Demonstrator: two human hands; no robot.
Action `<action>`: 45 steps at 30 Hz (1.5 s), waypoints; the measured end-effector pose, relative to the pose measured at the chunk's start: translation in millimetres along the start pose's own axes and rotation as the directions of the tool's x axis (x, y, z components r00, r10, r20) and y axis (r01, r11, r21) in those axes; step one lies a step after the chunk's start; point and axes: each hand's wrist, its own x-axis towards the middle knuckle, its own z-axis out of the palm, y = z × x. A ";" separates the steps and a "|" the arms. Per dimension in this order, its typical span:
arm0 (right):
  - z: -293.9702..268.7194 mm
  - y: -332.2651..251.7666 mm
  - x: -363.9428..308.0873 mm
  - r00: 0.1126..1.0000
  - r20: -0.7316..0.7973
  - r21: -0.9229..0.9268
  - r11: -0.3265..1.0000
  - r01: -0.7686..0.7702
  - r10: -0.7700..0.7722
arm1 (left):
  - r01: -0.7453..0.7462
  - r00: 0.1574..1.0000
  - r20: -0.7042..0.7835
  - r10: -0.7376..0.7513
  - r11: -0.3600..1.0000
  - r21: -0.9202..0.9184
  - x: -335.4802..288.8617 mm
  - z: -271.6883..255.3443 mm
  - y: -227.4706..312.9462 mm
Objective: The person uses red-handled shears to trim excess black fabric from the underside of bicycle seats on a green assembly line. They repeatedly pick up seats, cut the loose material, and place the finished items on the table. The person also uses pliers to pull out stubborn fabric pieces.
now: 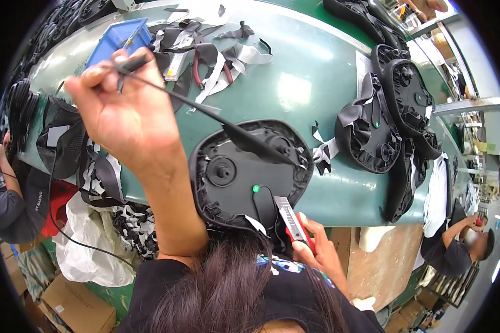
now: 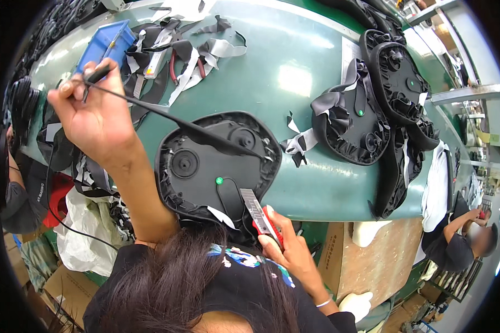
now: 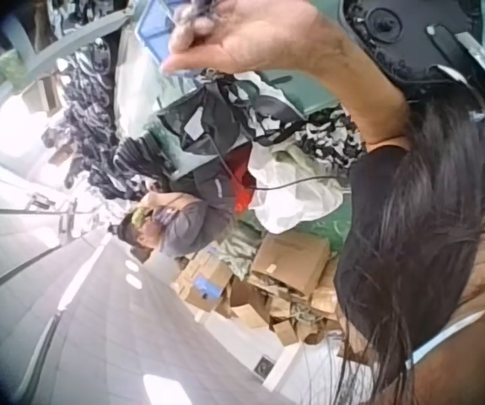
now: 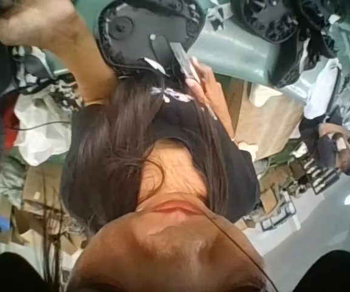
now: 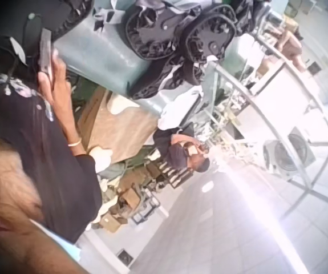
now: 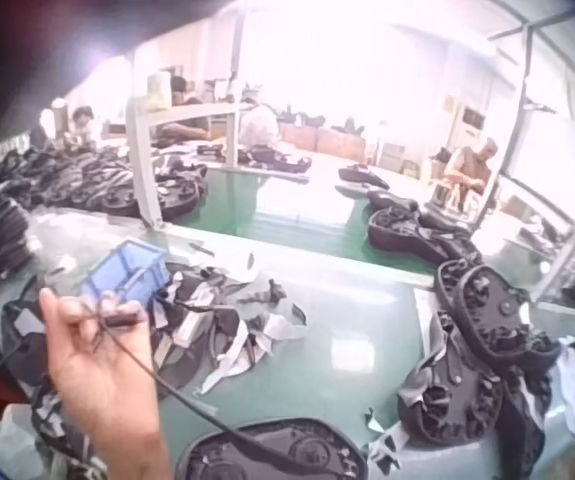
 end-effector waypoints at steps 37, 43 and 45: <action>-132.2 -154.4 249.5 0.554 -0.523 -0.206 0.726 0.656 -0.648 | 0.781 0.604 -0.413 -0.682 0.405 0.474 33.5 -41.0 -31.0; -159.5 -169.0 418.0 0.775 -0.475 0.188 0.813 0.551 -0.416 | 0.465 0.779 -0.110 -0.618 0.452 0.761 4.9 -61.5 -155.3; -165.9 -159.3 478.3 0.789 -0.504 0.165 0.857 0.489 -0.353 | 0.193 0.756 0.047 -0.652 0.291 0.937 -18.6 -78.8 -179.1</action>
